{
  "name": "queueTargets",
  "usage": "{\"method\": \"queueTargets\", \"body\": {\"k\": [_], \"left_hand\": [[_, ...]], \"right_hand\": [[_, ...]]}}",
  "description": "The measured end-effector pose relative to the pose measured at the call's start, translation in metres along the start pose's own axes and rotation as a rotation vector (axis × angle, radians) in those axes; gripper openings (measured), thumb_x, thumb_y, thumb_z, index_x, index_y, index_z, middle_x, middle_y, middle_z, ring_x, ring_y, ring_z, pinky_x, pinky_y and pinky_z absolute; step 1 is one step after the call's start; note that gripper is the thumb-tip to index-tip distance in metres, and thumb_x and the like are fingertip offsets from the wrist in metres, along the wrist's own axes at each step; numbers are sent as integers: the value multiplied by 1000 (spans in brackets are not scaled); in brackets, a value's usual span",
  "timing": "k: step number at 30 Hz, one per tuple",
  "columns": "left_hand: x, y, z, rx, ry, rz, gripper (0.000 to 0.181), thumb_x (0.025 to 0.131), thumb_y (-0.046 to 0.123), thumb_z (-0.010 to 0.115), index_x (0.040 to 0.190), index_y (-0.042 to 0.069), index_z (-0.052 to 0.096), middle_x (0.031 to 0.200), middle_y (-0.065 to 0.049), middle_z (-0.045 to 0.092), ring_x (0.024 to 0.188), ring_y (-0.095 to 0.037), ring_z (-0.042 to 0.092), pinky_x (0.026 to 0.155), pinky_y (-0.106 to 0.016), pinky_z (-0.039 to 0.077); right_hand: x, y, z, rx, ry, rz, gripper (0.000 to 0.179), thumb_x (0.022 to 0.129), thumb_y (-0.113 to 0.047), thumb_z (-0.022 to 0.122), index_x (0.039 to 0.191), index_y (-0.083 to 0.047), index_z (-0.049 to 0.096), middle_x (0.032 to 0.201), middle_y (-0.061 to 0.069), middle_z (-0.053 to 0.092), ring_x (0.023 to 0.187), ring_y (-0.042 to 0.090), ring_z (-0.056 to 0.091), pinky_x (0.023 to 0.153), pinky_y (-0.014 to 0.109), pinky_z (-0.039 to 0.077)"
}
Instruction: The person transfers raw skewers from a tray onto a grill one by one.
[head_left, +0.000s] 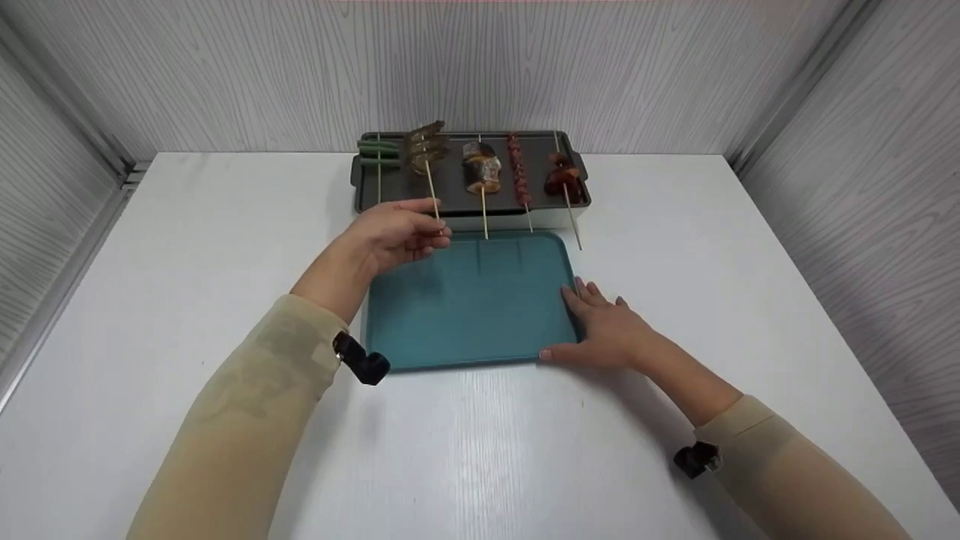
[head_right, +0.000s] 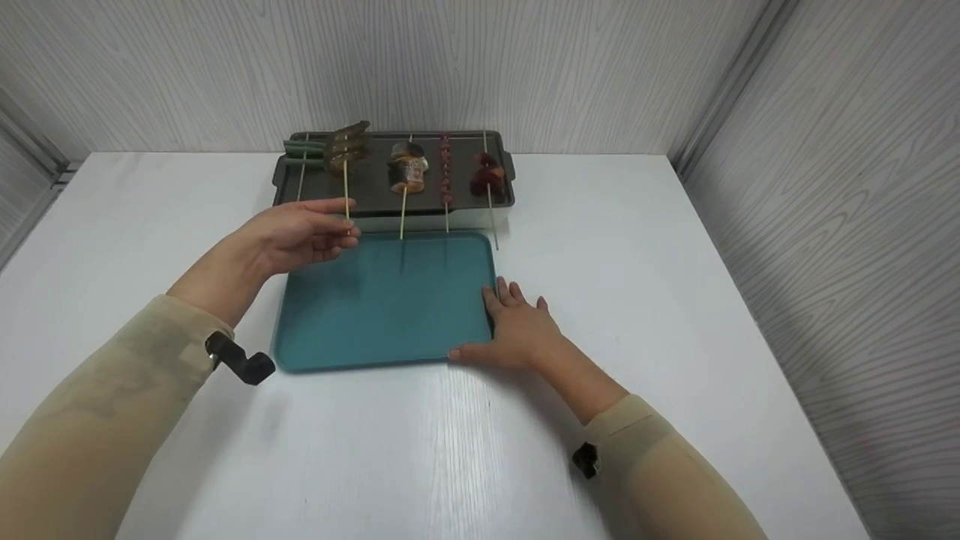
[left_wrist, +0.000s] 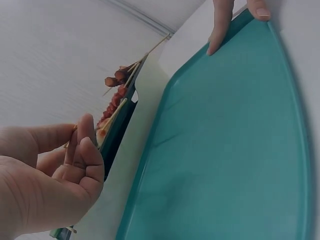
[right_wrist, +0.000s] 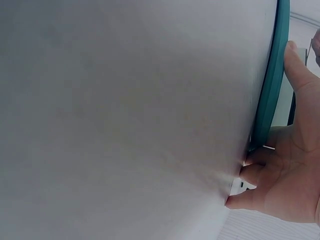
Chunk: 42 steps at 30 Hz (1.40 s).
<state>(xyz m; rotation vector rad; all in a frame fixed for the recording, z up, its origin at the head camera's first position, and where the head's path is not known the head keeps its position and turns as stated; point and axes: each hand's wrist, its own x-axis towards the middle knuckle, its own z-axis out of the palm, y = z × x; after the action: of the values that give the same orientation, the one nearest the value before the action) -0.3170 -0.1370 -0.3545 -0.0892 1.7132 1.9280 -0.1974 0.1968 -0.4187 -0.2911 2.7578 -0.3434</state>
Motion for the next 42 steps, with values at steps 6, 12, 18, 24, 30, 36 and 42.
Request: {"method": "queueTargets", "body": {"k": [6, 12, 18, 24, 30, 36, 42], "left_hand": [[4, -4, -3, -7, 12, -29, 57, 106, 7, 66, 160, 15, 51, 109, -9, 75, 91, -18, 74, 82, -29, 56], [7, -7, -7, 1, 31, -34, 57, 106, 7, 65, 160, 16, 50, 112, -10, 74, 91, -18, 73, 84, -30, 56], [7, -7, -6, 11, 17, -33, 61, 106, 8, 65, 163, 15, 45, 123, -14, 72, 91, -17, 73, 84, -30, 56], [6, -6, -3, 23, 22, -29, 60, 107, 7, 62, 164, 15, 44, 130, -16, 69, 89, -15, 73, 80, -28, 55], [7, -8, 0, 24, 49, -24, 58, 108, 7, 61, 163, 13, 44, 136, -18, 66, 90, -15, 72, 86, -30, 54], [6, -10, 3, 14, 86, -23, 55, 108, 8, 61, 161, 11, 46, 140, -20, 64, 92, -16, 72, 95, -35, 52], [5, -14, 4, 13, 94, -32, 51, 108, 10, 62, 157, 6, 50, 128, -16, 69, 96, -18, 73, 97, -35, 54]], "right_hand": [[0, -2, 1, -2, -2, 1, 126, 85, -84, 64, 170, -6, 15, 177, 17, 7, 163, 35, 6, 126, 67, 13], [0, -5, 2, 12, 7, -15, 125, 85, -83, 65, 170, -6, 15, 176, 17, 7, 163, 35, 7, 126, 67, 13], [-1, -6, 2, 4, 14, -14, 126, 84, -84, 65, 170, -7, 16, 176, 17, 7, 163, 35, 7, 126, 67, 13], [-1, -6, 0, 5, 15, -22, 125, 84, -84, 64, 170, -7, 16, 177, 16, 7, 163, 35, 8, 126, 67, 13], [-2, -5, 0, 2, 11, -23, 125, 85, -84, 64, 170, -7, 15, 177, 16, 6, 163, 35, 8, 125, 68, 13], [-1, -3, 0, 1, 7, -9, 126, 84, -85, 63, 170, -7, 15, 177, 16, 6, 163, 35, 7, 126, 67, 12], [-1, 0, -1, 1, 0, -1, 125, 85, -84, 64, 170, -7, 15, 176, 17, 7, 163, 36, 6, 126, 67, 12]]}}
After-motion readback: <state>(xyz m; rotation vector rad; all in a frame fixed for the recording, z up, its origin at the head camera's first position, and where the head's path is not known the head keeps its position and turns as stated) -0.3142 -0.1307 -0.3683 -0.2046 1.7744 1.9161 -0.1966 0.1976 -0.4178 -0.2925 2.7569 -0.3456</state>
